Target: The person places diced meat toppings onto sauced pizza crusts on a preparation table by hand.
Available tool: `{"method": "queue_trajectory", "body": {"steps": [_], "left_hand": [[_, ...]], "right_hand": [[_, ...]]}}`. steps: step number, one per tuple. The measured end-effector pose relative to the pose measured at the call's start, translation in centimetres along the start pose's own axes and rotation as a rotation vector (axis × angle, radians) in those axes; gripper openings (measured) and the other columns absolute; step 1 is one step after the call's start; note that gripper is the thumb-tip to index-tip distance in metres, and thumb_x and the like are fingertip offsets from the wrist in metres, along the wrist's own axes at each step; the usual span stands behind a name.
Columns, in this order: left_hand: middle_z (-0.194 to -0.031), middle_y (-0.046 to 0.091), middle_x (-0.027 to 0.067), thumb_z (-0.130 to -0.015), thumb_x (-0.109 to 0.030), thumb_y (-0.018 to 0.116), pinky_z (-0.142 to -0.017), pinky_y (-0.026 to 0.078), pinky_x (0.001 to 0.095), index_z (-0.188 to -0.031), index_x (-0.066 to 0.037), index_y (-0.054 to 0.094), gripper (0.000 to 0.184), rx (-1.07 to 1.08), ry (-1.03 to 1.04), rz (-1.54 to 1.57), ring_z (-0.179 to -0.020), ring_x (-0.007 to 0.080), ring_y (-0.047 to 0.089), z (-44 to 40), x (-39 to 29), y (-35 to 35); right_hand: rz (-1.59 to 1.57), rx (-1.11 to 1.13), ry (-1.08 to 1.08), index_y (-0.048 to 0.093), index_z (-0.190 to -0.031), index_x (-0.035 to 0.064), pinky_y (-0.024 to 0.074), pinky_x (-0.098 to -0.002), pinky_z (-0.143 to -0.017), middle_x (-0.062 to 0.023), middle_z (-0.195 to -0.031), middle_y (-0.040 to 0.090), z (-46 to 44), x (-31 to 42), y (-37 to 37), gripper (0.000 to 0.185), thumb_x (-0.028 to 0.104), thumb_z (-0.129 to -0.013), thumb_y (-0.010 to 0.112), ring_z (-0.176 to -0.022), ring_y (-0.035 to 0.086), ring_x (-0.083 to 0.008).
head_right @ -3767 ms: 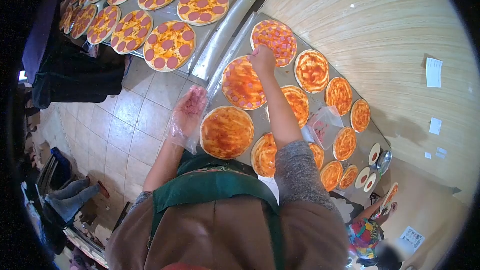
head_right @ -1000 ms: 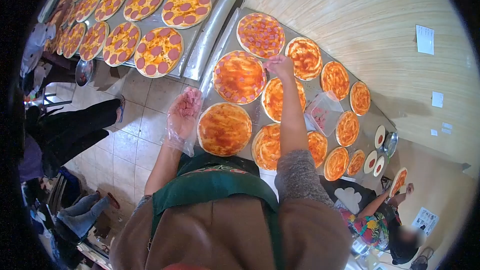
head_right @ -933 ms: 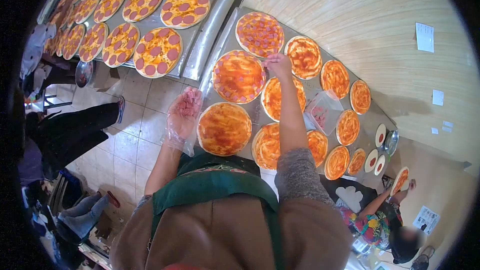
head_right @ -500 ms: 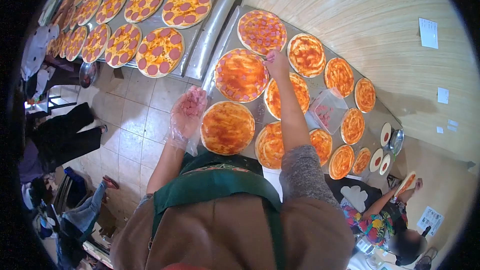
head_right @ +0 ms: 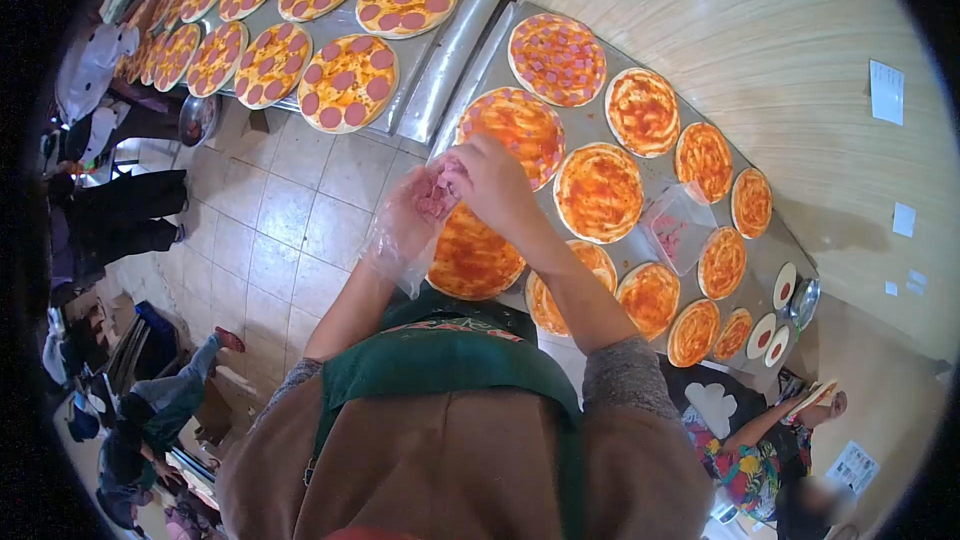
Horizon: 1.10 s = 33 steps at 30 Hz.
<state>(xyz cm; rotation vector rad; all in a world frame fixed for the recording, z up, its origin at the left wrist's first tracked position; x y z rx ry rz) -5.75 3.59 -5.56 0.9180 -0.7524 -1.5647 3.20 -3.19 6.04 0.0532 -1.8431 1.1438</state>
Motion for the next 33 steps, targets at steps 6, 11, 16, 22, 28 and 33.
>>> {"method": "queue_trajectory", "body": {"steps": [6,11,16,22,28,33], "left_hand": [[-0.123,0.062,0.0106,-0.103,-0.024,0.044,-0.102,0.047,0.0346,-0.131,0.003,0.054,0.040,0.013,-0.093,-0.066,-0.111,0.0195,0.060,0.3,1.6,0.2],[-0.122,0.063,0.0124,-0.102,-0.023,0.047,-0.101,0.048,0.0330,-0.130,0.004,0.054,0.039,0.052,-0.107,-0.096,-0.114,0.0213,0.060,1.0,1.6,0.6],[-0.121,0.065,0.0144,-0.101,-0.022,0.051,-0.096,0.051,0.0321,-0.127,0.004,0.057,0.037,-0.061,-0.054,-0.089,-0.112,0.0219,0.064,1.4,0.7,-0.3],[-0.126,0.063,0.0162,-0.099,-0.024,0.054,-0.103,0.048,0.0353,-0.131,0.003,0.055,0.041,-0.047,-0.040,-0.074,-0.117,0.0246,0.061,1.0,-0.4,-1.9],[-0.130,0.061,0.0169,-0.099,-0.024,0.053,-0.105,0.046,0.0374,-0.132,0.003,0.054,0.042,-0.071,-0.041,-0.022,-0.121,0.0270,0.058,1.2,-1.0,-3.2],[-0.130,0.060,0.0174,-0.099,-0.023,0.053,-0.107,0.044,0.0389,-0.132,0.003,0.054,0.041,-0.064,-0.036,0.014,-0.123,0.0283,0.057,1.4,-1.3,-3.4]], "right_hand": [[-0.044,-0.055,0.071,0.068,-0.104,0.0033,0.0518,-0.0355,-0.072,-0.0094,-0.093,0.063,1.6,-2.3,0.5,0.016,0.012,-0.090,0.067,-0.081,0.063,-0.0253],[-0.745,-0.058,0.541,0.069,-0.102,0.0026,0.0465,-0.0235,-0.060,-0.0022,-0.083,0.064,3.6,-10.1,-1.0,0.014,0.013,-0.092,0.068,-0.068,0.057,-0.0097],[-0.829,-0.187,0.662,0.070,-0.106,0.0013,0.0402,-0.0192,-0.055,-0.0003,-0.080,0.066,5.5,-15.9,-3.0,0.019,0.015,-0.093,0.069,-0.063,0.053,-0.0035],[-0.506,0.022,0.713,0.073,-0.097,-0.0009,0.0499,-0.0242,-0.063,-0.0049,-0.081,0.071,3.7,-17.0,0.8,0.021,0.017,-0.088,0.073,-0.067,0.063,-0.0105],[-0.194,-0.003,0.595,0.074,-0.090,0.0027,0.0534,-0.0344,-0.069,-0.0106,-0.079,0.072,0.8,-17.9,4.9,0.022,0.021,-0.078,0.078,-0.072,0.068,-0.0204],[0.007,-0.135,0.683,0.072,-0.083,0.0038,0.0533,-0.0370,-0.069,-0.0121,-0.078,0.072,0.6,-16.2,4.4,0.020,0.021,-0.075,0.080,-0.074,0.069,-0.0253]]}}
Point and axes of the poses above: each hand's wrist, its own z-axis away from the middle knuckle, its own y-axis out of the palm, x = y × z, the point moved 9 cm from there along -z, towards the middle knuckle
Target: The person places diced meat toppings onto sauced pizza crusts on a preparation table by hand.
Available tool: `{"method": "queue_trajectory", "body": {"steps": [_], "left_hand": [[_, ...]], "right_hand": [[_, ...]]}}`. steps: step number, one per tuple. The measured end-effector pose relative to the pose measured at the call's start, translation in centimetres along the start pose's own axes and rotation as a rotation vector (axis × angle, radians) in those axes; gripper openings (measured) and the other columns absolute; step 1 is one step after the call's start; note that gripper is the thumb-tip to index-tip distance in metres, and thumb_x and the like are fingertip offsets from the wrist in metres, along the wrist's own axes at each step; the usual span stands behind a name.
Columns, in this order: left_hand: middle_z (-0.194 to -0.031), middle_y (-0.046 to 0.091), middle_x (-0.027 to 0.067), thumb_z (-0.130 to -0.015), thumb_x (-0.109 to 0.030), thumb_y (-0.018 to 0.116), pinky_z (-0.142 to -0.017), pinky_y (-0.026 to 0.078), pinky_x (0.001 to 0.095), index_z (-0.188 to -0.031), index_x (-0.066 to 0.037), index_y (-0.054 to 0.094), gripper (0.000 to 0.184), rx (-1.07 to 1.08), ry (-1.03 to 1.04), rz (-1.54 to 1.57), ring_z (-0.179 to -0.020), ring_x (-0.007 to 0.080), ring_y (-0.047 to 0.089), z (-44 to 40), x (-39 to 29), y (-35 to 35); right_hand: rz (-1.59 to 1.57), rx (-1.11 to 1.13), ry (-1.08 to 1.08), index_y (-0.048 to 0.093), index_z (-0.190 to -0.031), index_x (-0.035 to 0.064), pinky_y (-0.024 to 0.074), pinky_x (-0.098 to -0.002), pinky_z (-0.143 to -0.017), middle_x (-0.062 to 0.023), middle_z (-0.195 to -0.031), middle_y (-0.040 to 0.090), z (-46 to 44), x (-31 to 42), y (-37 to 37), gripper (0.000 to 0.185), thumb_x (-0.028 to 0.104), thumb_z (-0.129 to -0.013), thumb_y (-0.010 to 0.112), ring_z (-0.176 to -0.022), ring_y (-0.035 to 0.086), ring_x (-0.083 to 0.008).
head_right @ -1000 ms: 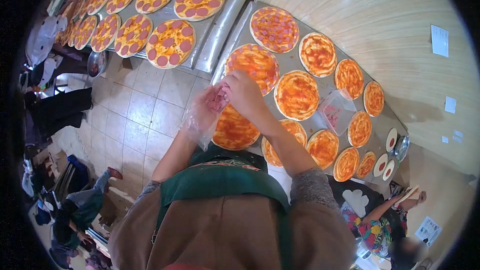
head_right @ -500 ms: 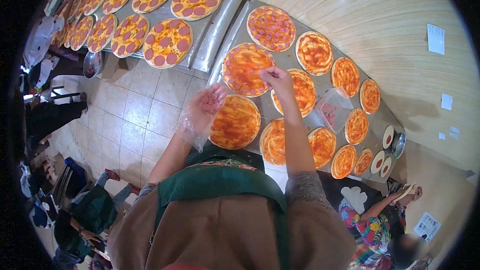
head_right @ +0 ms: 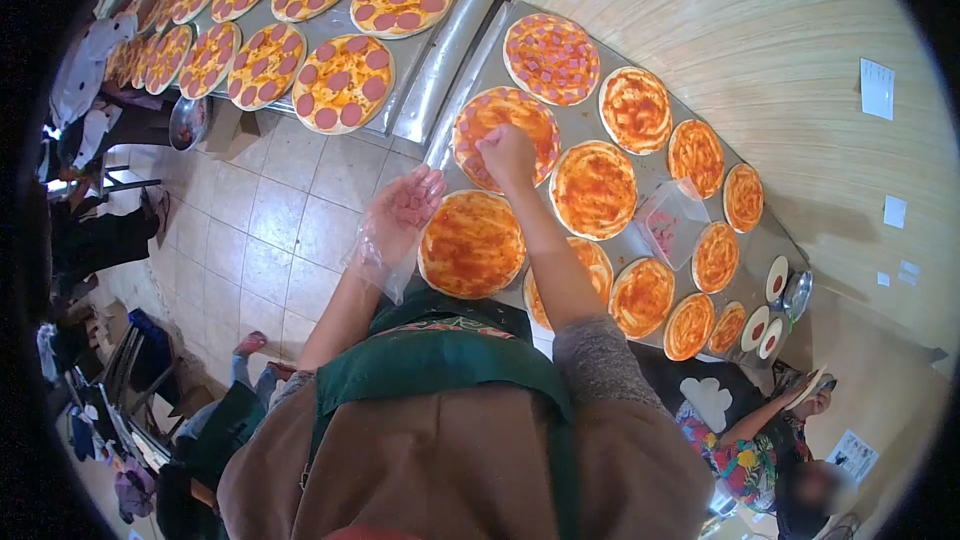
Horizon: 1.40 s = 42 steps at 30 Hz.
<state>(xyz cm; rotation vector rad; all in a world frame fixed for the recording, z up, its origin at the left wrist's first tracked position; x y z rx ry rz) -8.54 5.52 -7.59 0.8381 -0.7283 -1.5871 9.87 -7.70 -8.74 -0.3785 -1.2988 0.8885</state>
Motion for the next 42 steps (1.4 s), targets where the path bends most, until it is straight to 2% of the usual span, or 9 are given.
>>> {"method": "queue_trajectory", "body": {"steps": [5,8,11,17,20,23,26,32,42], "left_hand": [[-0.130,0.061,0.0170,-0.099,-0.022,0.054,-0.108,0.043,0.0399,-0.132,0.002,0.054,0.042,0.011,-0.002,0.044,-0.124,0.0286,0.056,0.1,-0.4,-0.1],[-0.130,0.061,0.0170,-0.098,-0.022,0.054,-0.108,0.043,0.0402,-0.132,0.002,0.055,0.041,0.011,0.008,0.059,-0.125,0.0287,0.056,0.1,-0.8,-0.4],[-0.130,0.061,0.0172,-0.098,-0.021,0.053,-0.108,0.043,0.0405,-0.131,0.003,0.056,0.041,0.026,0.021,0.051,-0.125,0.0287,0.056,0.0,-1.1,-0.3],[-0.129,0.062,0.0173,-0.099,-0.022,0.052,-0.109,0.042,0.0410,-0.131,0.003,0.056,0.041,0.012,0.019,0.021,-0.124,0.0289,0.057,0.2,-1.2,-0.2],[-0.129,0.062,0.0174,-0.099,-0.022,0.052,-0.109,0.041,0.0408,-0.131,0.003,0.056,0.041,-0.002,0.016,0.017,-0.124,0.0290,0.056,0.2,-1.1,-0.4],[-0.129,0.062,0.0175,-0.099,-0.022,0.053,-0.110,0.041,0.0407,-0.131,0.003,0.056,0.041,0.008,0.003,0.015,-0.125,0.0290,0.056,0.3,-1.1,-0.4],[-0.130,0.062,0.0176,-0.098,-0.022,0.053,-0.110,0.041,0.0407,-0.131,0.003,0.057,0.041,0.016,-0.003,0.016,-0.125,0.0289,0.056,0.4,-1.1,-0.6],[-0.129,0.062,0.0177,-0.098,-0.021,0.054,-0.111,0.040,0.0407,-0.129,0.003,0.058,0.040,0.010,0.002,0.026,-0.126,0.0291,0.056,0.7,-1.3,-0.6],[-0.129,0.062,0.0182,-0.097,-0.020,0.054,-0.109,0.042,0.0405,-0.129,0.004,0.057,0.040,0.016,0.018,0.012,-0.125,0.0292,0.056,0.8,-1.3,-0.7]], "right_hand": [[0.111,-0.055,-0.024,0.070,-0.089,0.0023,0.0529,-0.0373,-0.067,-0.0137,-0.081,0.072,1.1,1.3,-1.2,0.022,0.020,-0.078,0.078,-0.074,0.069,-0.0250],[-0.351,0.018,-0.059,0.070,-0.097,0.0003,0.0524,-0.0330,-0.065,-0.0119,-0.085,0.073,-0.3,-1.7,0.0,0.020,0.016,-0.084,0.073,-0.073,0.068,-0.0194],[-0.681,0.275,0.194,0.069,-0.102,-0.0010,0.0516,-0.0275,-0.064,-0.0092,-0.087,0.073,0.5,-2.7,0.3,0.018,0.012,-0.089,0.069,-0.071,0.065,-0.0130],[-0.562,0.270,0.050,0.072,-0.098,-0.0012,0.0521,-0.0253,-0.065,-0.0073,-0.083,0.072,0.5,-2.7,-0.8,0.013,0.007,-0.090,0.066,-0.068,0.063,-0.0094],[-0.270,0.253,0.094,0.073,-0.091,0.0003,0.0529,-0.0291,-0.066,-0.0079,-0.078,0.072,0.4,-3.1,-0.6,0.011,0.008,-0.084,0.071,-0.069,0.065,-0.0123],[-0.110,0.193,-0.062,0.073,-0.086,0.0020,0.0531,-0.0341,-0.067,-0.0105,-0.075,0.071,0.0,-3.0,-0.1,0.014,0.011,-0.076,0.078,-0.070,0.067,-0.0190],[0.060,0.125,-0.092,0.072,-0.084,0.0022,0.0522,-0.0315,-0.069,-0.0101,-0.076,0.070,0.6,-1.6,-0.8,0.015,0.011,-0.075,0.081,-0.072,0.068,-0.0182],[0.179,0.099,-0.034,0.069,-0.076,0.0043,0.0520,-0.0344,-0.071,-0.0092,-0.077,0.070,0.9,-1.6,-1.0,0.019,0.015,-0.071,0.084,-0.073,0.068,-0.0217],[0.079,0.076,-0.113,0.070,-0.083,0.0023,0.0522,-0.0359,-0.067,-0.0093,-0.075,0.069,0.9,-2.0,-1.1,0.010,0.010,-0.079,0.075,-0.069,0.068,-0.0218]]}}
Point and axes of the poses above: each hand's wrist, its own z-axis away from the middle knuckle, its own y-axis out of the palm, x = y × z, the point moved 9 cm from there along -z, towards the middle knuckle
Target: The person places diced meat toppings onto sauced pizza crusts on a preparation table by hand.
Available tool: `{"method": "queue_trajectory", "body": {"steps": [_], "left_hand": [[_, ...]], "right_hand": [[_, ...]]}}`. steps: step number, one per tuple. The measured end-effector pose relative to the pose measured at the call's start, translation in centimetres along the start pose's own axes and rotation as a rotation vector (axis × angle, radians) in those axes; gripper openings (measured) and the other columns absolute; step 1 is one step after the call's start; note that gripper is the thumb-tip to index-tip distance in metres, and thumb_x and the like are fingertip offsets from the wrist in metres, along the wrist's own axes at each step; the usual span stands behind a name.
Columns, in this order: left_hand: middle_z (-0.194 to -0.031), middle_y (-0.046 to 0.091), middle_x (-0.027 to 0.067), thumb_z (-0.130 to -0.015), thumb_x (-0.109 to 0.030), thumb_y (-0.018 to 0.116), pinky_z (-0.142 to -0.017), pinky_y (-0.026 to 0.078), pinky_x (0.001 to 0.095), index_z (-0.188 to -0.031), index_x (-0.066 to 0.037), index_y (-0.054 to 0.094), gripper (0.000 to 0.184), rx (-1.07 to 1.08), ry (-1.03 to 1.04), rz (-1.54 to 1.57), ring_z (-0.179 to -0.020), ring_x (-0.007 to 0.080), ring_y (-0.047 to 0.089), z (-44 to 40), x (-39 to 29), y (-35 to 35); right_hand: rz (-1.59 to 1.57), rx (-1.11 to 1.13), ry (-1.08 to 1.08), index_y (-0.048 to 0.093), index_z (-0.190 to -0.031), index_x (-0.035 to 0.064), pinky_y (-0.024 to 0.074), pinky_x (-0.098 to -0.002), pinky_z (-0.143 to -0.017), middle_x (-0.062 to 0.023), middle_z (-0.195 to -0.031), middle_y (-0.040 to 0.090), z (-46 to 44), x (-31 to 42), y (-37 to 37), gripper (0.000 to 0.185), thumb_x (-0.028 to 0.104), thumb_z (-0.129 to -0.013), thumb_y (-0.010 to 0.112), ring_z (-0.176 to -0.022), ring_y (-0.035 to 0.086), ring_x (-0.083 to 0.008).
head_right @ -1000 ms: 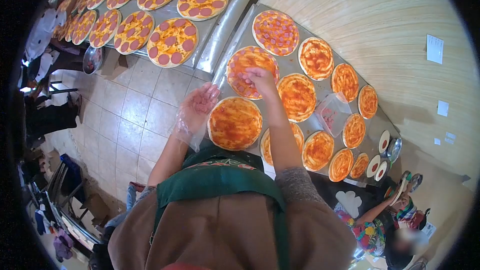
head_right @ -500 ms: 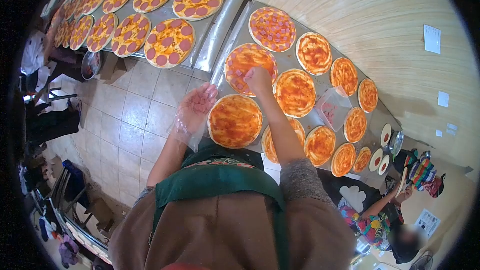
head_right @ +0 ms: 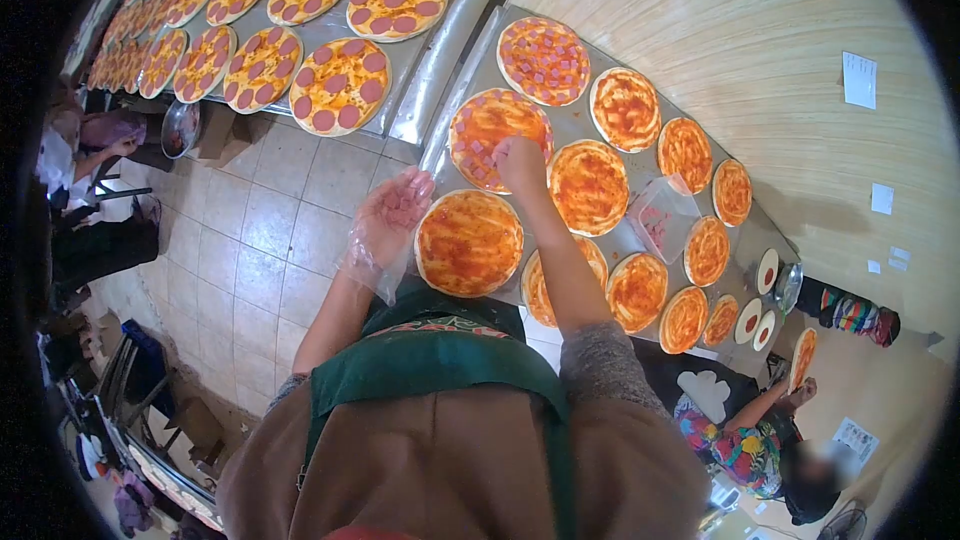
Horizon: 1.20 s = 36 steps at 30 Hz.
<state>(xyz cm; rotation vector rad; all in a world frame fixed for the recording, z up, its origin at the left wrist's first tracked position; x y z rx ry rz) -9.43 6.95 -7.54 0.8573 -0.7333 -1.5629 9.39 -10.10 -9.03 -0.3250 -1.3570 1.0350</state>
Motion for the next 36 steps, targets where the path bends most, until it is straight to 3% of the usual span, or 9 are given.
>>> {"method": "queue_trajectory", "body": {"steps": [3,6,8,17,20,23,26,30,36], "left_hand": [[-0.129,0.062,0.0183,-0.097,-0.021,0.054,-0.110,0.042,0.0409,-0.130,0.004,0.056,0.041,-0.027,-0.004,-0.010,-0.125,0.0292,0.056,0.3,0.0,0.2],[-0.122,0.066,0.0154,-0.100,-0.021,0.053,-0.096,0.054,0.0345,-0.126,0.002,0.060,0.035,-0.049,0.008,-0.039,-0.113,0.0236,0.065,0.1,0.1,0.1],[-0.122,0.067,0.0149,-0.100,-0.021,0.053,-0.097,0.054,0.0349,-0.126,0.002,0.060,0.035,-0.044,0.004,-0.049,-0.114,0.0237,0.065,0.2,0.2,0.2],[-0.126,0.064,0.0164,-0.100,-0.022,0.052,-0.097,0.053,0.0369,-0.128,0.002,0.057,0.037,-0.013,-0.041,0.001,-0.118,0.0258,0.062,0.2,1.2,0.5],[-0.127,0.064,0.0172,-0.100,-0.022,0.053,-0.098,0.053,0.0376,-0.128,0.003,0.057,0.037,-0.010,-0.045,-0.003,-0.119,0.0262,0.062,0.2,1.5,0.7],[-0.127,0.063,0.0177,-0.100,-0.023,0.053,-0.099,0.053,0.0380,-0.127,0.003,0.057,0.037,-0.001,-0.045,-0.010,-0.120,0.0266,0.061,0.2,1.8,0.7],[-0.128,0.063,0.0185,-0.100,-0.023,0.053,-0.100,0.052,0.0381,-0.127,0.003,0.057,0.038,0.019,-0.049,0.005,-0.120,0.0271,0.061,0.2,2.0,0.6],[-0.133,0.060,0.0172,-0.099,-0.025,0.052,-0.111,0.041,0.0400,-0.133,0.002,0.055,0.043,0.034,-0.074,0.009,-0.129,0.0295,0.054,0.6,2.1,1.0],[-0.142,0.052,0.0184,-0.100,-0.030,0.049,-0.111,0.040,0.0406,-0.138,0.003,0.048,0.050,0.097,-0.105,0.027,-0.134,0.0302,0.049,0.7,2.4,2.2]], "right_hand": [[-0.022,-0.014,0.051,0.069,-0.084,0.0015,0.0522,-0.0351,-0.066,-0.0087,-0.074,0.069,0.3,-0.5,-0.7,0.010,0.008,-0.079,0.075,-0.070,0.068,-0.0208],[0.050,-0.014,0.020,0.069,-0.086,0.0015,0.0528,-0.0344,-0.066,-0.0094,-0.075,0.069,0.7,0.8,-1.1,0.010,0.008,-0.080,0.073,-0.071,0.069,-0.0211],[0.034,-0.015,0.023,0.071,-0.089,0.0025,0.0541,-0.0356,-0.070,-0.0122,-0.077,0.070,0.8,1.2,-1.2,0.011,0.010,-0.081,0.072,-0.074,0.070,-0.0239],[-0.380,0.207,0.128,0.071,-0.097,-0.0031,0.0545,-0.0305,-0.063,-0.0113,-0.081,0.072,0.6,-1.7,-1.9,0.014,0.000,-0.084,0.066,-0.072,0.071,-0.0162],[-0.147,0.275,0.106,0.072,-0.095,-0.0020,0.0540,-0.0305,-0.068,-0.0124,-0.081,0.073,0.4,-1.1,-1.9,0.014,0.001,-0.082,0.068,-0.073,0.070,-0.0178],[-0.033,0.272,-0.094,0.072,-0.093,-0.0023,0.0522,-0.0294,-0.061,-0.0096,-0.078,0.072,-0.2,-0.4,-1.2,0.010,0.001,-0.084,0.069,-0.069,0.068,-0.0150],[0.102,0.286,-0.201,0.073,-0.089,0.0001,0.0528,-0.0334,-0.067,-0.0111,-0.078,0.072,-0.8,-0.7,-0.2,0.010,0.004,-0.080,0.072,-0.072,0.069,-0.0208],[0.287,0.253,-0.172,0.071,-0.084,0.0035,0.0519,-0.0378,-0.071,-0.0120,-0.080,0.071,-0.8,-0.1,-0.3,0.008,0.006,-0.077,0.073,-0.078,0.069,-0.0267],[0.485,0.134,-0.171,0.068,-0.082,0.0057,0.0510,-0.0409,-0.069,-0.0123,-0.079,0.069,0.4,2.5,-2.0,0.010,0.011,-0.077,0.076,-0.077,0.067,-0.0300]]}}
Point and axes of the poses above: each hand's wrist, its own z-axis away from the middle knuckle, its own y-axis out of the palm, x = y × z, the point moved 9 cm from there along -z, towards the middle knuckle
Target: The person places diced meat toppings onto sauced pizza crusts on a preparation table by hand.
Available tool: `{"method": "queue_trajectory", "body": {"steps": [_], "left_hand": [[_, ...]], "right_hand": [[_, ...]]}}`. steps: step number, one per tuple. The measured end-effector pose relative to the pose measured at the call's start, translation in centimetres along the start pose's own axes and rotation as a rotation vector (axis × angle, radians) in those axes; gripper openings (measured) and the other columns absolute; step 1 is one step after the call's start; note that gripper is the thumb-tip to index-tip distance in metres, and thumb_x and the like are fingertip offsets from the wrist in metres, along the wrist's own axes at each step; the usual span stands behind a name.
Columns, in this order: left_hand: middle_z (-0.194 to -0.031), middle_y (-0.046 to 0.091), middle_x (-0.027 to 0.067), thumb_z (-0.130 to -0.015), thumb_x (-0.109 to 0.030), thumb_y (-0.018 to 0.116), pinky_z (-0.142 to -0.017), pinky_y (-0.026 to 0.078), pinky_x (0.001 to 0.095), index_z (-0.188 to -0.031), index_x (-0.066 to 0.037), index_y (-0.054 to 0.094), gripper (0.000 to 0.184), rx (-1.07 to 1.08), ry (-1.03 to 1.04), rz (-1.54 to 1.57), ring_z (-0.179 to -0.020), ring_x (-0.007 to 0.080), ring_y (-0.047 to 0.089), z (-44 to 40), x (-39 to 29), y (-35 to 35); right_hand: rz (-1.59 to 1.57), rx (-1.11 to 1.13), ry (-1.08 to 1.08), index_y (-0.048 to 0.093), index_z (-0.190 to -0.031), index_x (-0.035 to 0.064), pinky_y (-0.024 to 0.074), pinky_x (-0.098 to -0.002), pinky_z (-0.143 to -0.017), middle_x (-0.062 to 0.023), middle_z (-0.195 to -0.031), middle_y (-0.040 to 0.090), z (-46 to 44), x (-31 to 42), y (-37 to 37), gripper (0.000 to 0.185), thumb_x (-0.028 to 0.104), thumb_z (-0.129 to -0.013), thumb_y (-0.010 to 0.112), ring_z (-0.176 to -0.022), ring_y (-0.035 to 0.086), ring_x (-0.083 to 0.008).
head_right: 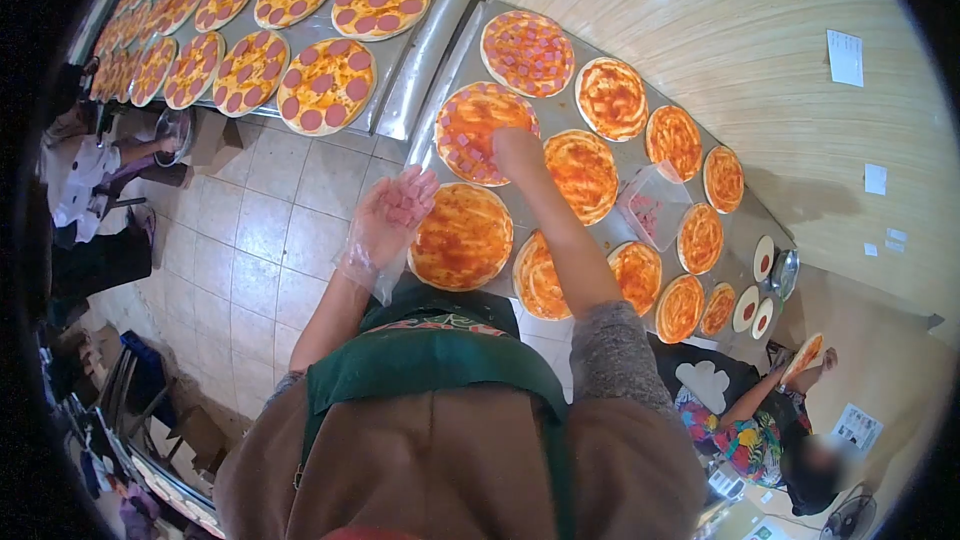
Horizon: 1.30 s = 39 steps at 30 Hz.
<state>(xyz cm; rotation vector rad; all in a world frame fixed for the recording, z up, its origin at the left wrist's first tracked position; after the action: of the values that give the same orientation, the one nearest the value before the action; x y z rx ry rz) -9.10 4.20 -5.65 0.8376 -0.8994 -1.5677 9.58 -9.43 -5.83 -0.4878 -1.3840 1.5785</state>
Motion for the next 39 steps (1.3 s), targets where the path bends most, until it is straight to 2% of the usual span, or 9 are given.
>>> {"method": "queue_trajectory", "body": {"steps": [2,5,7,11,15,23,26,32,39], "left_hand": [[-0.144,0.050,0.0184,-0.101,-0.030,0.048,-0.111,0.040,0.0401,-0.139,0.003,0.047,0.051,0.007,-0.006,-0.016,-0.134,0.0309,0.048,0.0,0.0,0.3],[-0.141,0.053,0.0172,-0.101,-0.030,0.047,-0.109,0.041,0.0381,-0.139,0.003,0.047,0.050,-0.001,-0.002,-0.048,-0.131,0.0286,0.051,0.2,0.3,1.4],[-0.137,0.057,0.0157,-0.102,-0.029,0.046,-0.107,0.042,0.0364,-0.138,0.003,0.049,0.048,-0.012,-0.009,-0.080,-0.125,0.0255,0.055,-0.1,0.4,0.9],[-0.126,0.063,0.0120,-0.102,-0.028,0.045,-0.103,0.045,0.0336,-0.136,0.002,0.052,0.046,0.028,-0.049,-0.080,-0.113,0.0189,0.060,-1.7,1.2,-2.2],[-0.119,0.065,0.0148,-0.104,-0.023,0.044,-0.096,0.052,0.0342,-0.118,0.005,0.059,0.035,-0.067,-0.050,-0.048,-0.105,0.0202,0.064,-0.6,1.6,0.6],[-0.133,0.057,0.0192,-0.101,-0.025,0.047,-0.104,0.045,0.0362,-0.135,0.006,0.048,0.046,-0.022,-0.088,-0.086,-0.124,0.0286,0.055,-0.5,2.4,1.3],[-0.138,0.055,0.0201,-0.100,-0.029,0.049,-0.106,0.043,0.0367,-0.137,0.004,0.047,0.050,-0.017,-0.076,-0.094,-0.129,0.0297,0.052,-0.7,2.1,0.9],[-0.139,0.054,0.0208,-0.100,-0.031,0.050,-0.107,0.042,0.0379,-0.136,0.004,0.049,0.050,-0.043,-0.045,-0.106,-0.130,0.0302,0.052,-0.6,1.5,0.1],[-0.141,0.053,0.0212,-0.100,-0.030,0.049,-0.108,0.042,0.0386,-0.135,0.004,0.050,0.049,-0.033,-0.041,-0.086,-0.131,0.0306,0.051,-0.3,1.3,-0.1]], "right_hand": [[0.017,-0.067,0.021,0.069,-0.086,0.0067,0.0511,-0.0411,-0.069,-0.0121,-0.078,0.068,0.8,1.2,-1.6,0.012,0.013,-0.078,0.076,-0.076,0.067,-0.0307],[-0.436,-0.221,-0.188,0.071,-0.087,0.0074,0.0512,-0.0432,-0.074,-0.0120,-0.085,0.068,4.3,7.1,-5.8,0.011,0.018,-0.085,0.067,-0.084,0.066,-0.0315],[-0.441,-0.196,-0.404,0.071,-0.097,0.0083,0.0511,-0.0392,-0.078,-0.0116,-0.086,0.065,6.0,11.1,-5.8,0.016,0.012,-0.082,0.072,-0.085,0.064,-0.0299],[-0.362,-0.291,-0.441,0.069,-0.098,0.0089,0.0505,-0.0406,-0.078,-0.0101,-0.096,0.061,8.7,14.2,-6.4,0.023,0.011,-0.076,0.073,-0.089,0.062,-0.0320],[-0.479,-0.187,-0.286,0.068,-0.097,0.0057,0.0519,-0.0358,-0.073,-0.0099,-0.084,0.062,8.1,11.3,-4.0,0.018,0.008,-0.081,0.074,-0.081,0.064,-0.0262],[-0.940,-0.194,0.112,0.070,-0.095,-0.0025,0.0530,-0.0287,-0.071,-0.0093,-0.086,0.073,5.9,-2.0,-1.7,0.016,0.008,-0.084,0.072,-0.077,0.068,-0.0144],[-0.713,-0.184,0.161,0.071,-0.093,-0.0023,0.0537,-0.0302,-0.070,-0.0103,-0.083,0.073,3.8,-6.9,-0.1,0.012,0.005,-0.083,0.070,-0.076,0.069,-0.0168],[-0.412,-0.069,-0.026,0.071,-0.086,0.0010,0.0545,-0.0351,-0.070,-0.0159,-0.081,0.071,1.0,-5.1,0.0,0.010,0.001,-0.081,0.063,-0.076,0.070,-0.0253],[-0.220,-0.010,0.041,0.068,-0.082,0.0021,0.0521,-0.0399,-0.068,-0.0142,-0.076,0.068,-0.1,-4.7,1.7,0.003,0.005,-0.081,0.067,-0.075,0.068,-0.0288]]}}
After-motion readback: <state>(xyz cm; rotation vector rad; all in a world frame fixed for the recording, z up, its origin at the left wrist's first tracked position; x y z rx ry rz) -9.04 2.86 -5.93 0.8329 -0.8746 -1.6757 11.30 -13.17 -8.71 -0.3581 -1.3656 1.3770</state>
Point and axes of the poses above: each hand's wrist, its own z-axis away from the middle knuckle, its own y-axis out of the palm, x = y × z, the point moved 9 cm from there along -z, towards the middle knuckle
